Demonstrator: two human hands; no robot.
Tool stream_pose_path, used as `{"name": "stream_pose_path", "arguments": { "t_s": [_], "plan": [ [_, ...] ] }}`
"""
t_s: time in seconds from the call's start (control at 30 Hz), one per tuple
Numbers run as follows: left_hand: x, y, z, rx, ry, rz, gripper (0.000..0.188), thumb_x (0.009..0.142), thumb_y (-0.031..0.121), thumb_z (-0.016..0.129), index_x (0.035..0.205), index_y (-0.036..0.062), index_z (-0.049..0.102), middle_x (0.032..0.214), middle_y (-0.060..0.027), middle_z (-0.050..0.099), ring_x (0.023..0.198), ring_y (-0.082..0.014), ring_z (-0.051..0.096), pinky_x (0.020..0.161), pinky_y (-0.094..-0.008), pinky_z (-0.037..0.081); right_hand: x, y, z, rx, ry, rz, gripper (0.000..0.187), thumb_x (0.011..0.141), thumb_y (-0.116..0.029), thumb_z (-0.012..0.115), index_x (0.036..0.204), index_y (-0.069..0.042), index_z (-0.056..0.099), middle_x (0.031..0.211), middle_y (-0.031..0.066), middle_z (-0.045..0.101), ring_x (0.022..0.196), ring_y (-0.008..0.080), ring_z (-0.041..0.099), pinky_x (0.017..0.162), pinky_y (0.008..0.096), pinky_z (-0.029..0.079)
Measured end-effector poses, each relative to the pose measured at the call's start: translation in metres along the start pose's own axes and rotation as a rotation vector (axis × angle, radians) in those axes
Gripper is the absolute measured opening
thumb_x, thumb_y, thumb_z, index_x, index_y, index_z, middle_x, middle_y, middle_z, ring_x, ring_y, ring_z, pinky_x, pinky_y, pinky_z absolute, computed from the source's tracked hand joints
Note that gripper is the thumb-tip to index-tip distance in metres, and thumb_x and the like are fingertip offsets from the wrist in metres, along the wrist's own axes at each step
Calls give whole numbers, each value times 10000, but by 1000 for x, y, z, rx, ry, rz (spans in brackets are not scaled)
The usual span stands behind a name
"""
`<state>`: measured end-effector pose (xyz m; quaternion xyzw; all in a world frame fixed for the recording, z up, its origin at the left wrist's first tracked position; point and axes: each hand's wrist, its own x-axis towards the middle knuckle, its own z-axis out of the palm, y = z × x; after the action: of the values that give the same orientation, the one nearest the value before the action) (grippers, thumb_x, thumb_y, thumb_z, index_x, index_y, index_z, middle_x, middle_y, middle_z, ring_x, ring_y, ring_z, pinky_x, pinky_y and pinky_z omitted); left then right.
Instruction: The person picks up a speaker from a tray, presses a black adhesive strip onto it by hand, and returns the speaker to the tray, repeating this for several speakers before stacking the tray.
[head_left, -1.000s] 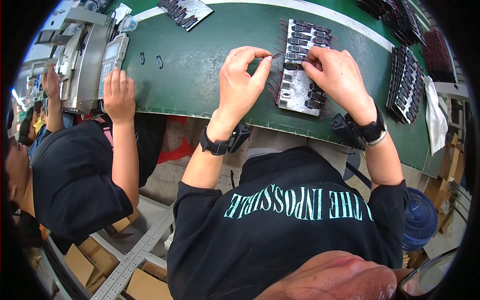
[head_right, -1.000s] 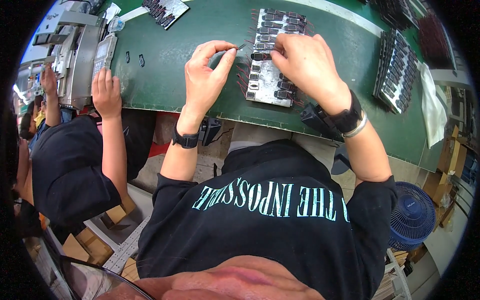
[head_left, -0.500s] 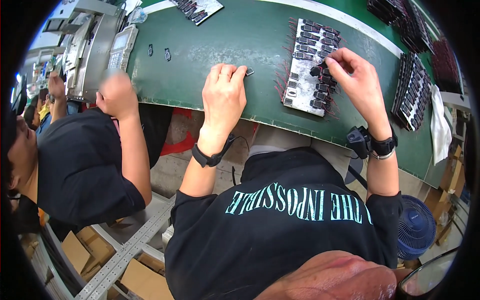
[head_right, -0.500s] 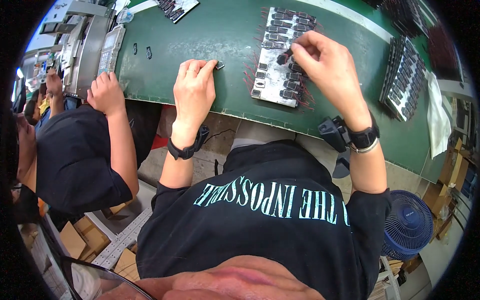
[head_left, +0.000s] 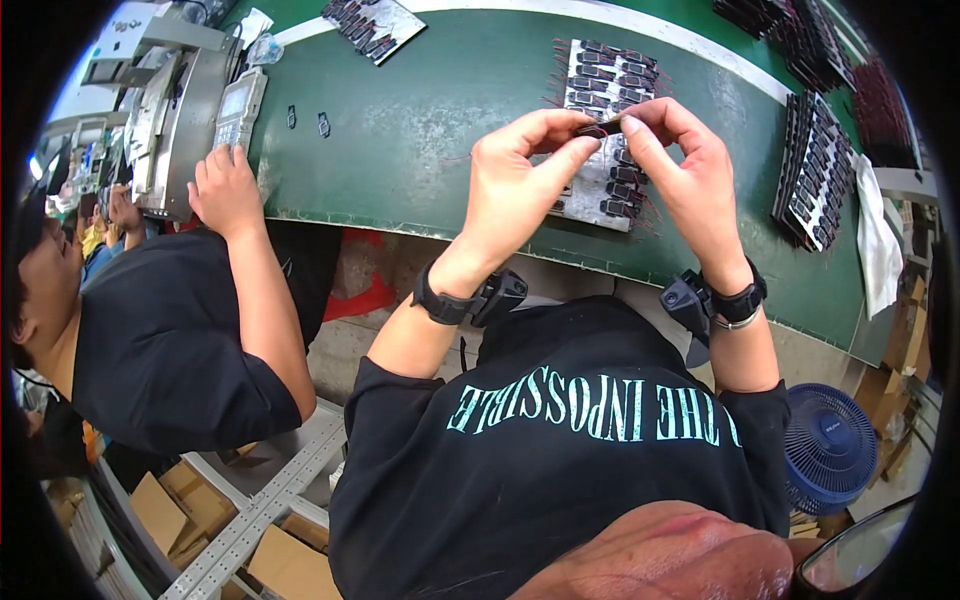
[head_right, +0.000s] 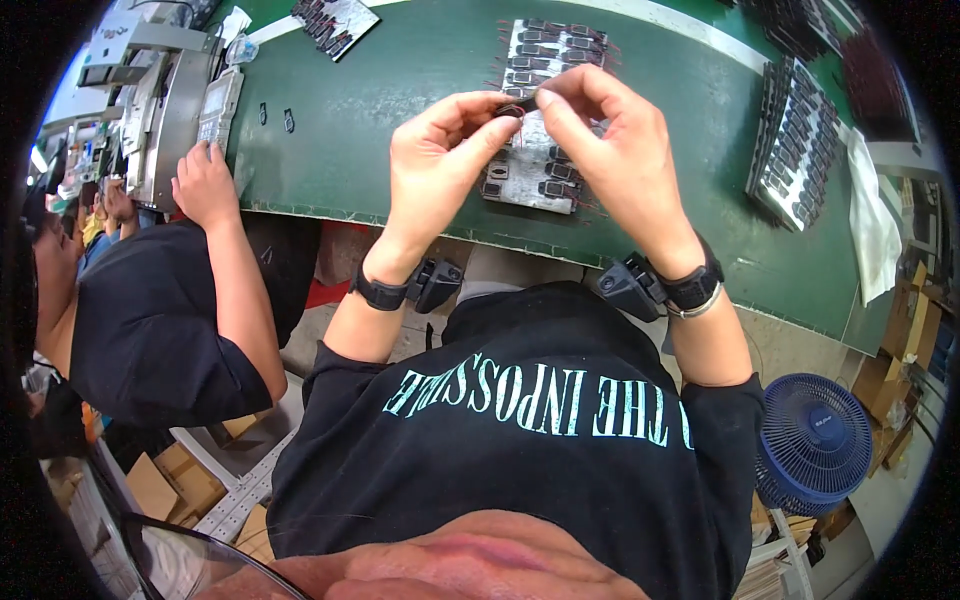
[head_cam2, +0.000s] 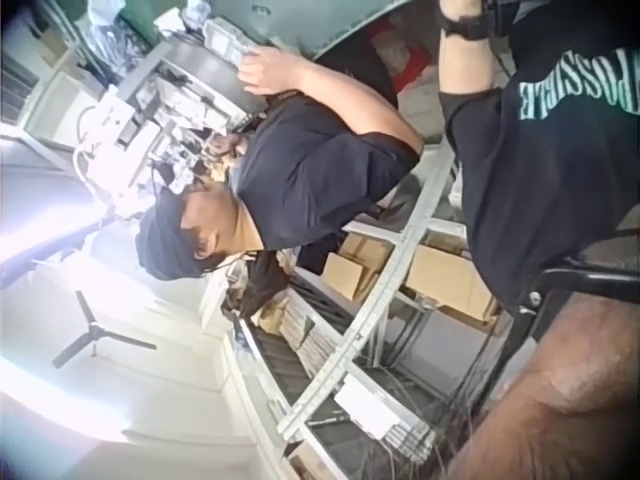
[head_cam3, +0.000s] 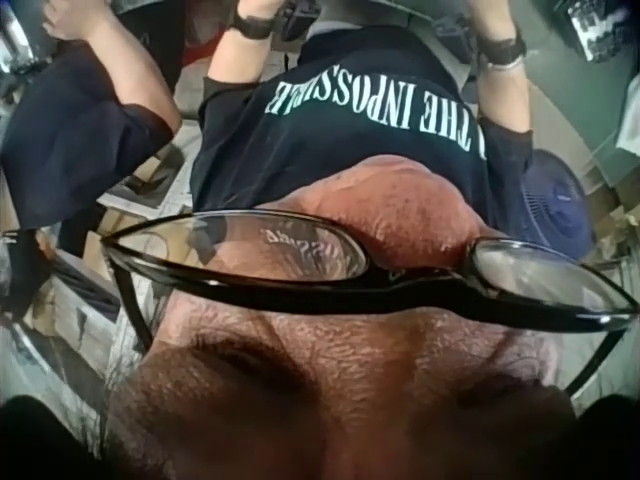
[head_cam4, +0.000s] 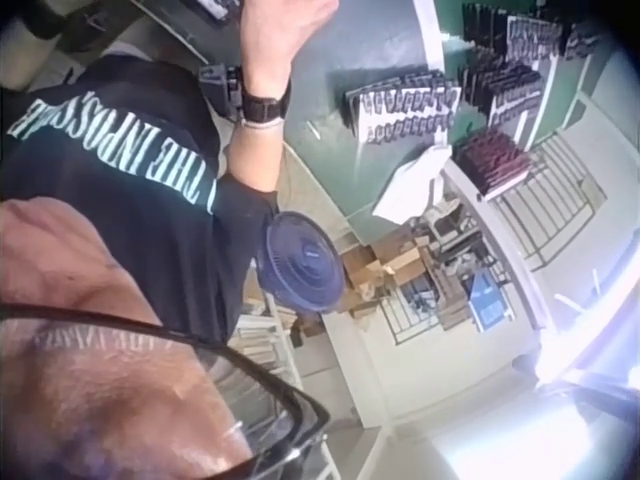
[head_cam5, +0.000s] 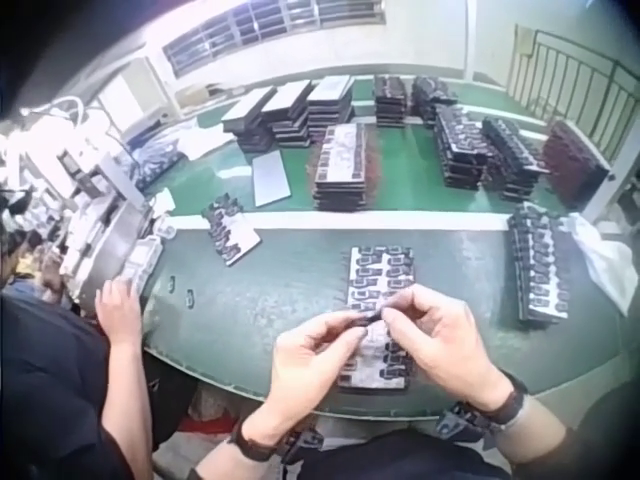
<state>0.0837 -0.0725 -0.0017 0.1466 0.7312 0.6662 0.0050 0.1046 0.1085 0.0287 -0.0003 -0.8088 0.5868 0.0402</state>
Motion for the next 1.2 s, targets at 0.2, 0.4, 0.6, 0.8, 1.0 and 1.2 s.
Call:
{"name": "stream_pose_path", "arguments": {
  "t_s": [0.2,0.4,0.6,0.8,1.0,1.2],
  "plan": [
    [23,-19,-25,246,-125,-82,296,885,110,722,1154,-11,693,937,-76,737,839,-112,666,754,-252,522,5,20,-29,21,131,-209,211,991,-117,583,1151,3,650,984,8,643,872,78,576,808,215,448],
    [39,-18,-31,401,-290,-205,216,900,167,719,1005,-22,705,858,-52,721,779,-72,648,707,-210,501,13,44,-64,29,173,-189,246,998,-106,574,1204,21,615,1045,45,656,944,108,607,857,234,461],
    [59,-25,-31,350,-362,-395,182,872,178,754,905,8,697,803,-25,710,730,-55,635,656,-192,474,14,59,-62,241,138,-167,262,996,-118,587,1217,20,610,1055,77,679,984,131,633,898,261,485],
    [75,-20,-35,359,-452,-375,214,804,187,791,860,-3,710,748,-52,708,685,-80,653,661,-239,514,11,62,-59,320,104,-89,258,995,-116,586,1210,25,611,1046,92,689,943,138,645,906,266,487],
    [77,-15,-35,443,-454,-245,223,821,214,776,861,3,717,730,-47,703,667,-93,649,642,-254,510,13,65,-58,454,-3,44,272,1004,-138,573,1221,25,592,1042,101,687,912,149,656,901,283,498],
    [42,6,-53,517,-124,-215,270,866,287,712,874,17,726,716,-97,694,649,-183,664,640,-310,524,10,83,-79,584,-25,188,286,1013,-141,556,1247,22,560,1043,88,632,911,148,634,886,307,500]
  ]
}}
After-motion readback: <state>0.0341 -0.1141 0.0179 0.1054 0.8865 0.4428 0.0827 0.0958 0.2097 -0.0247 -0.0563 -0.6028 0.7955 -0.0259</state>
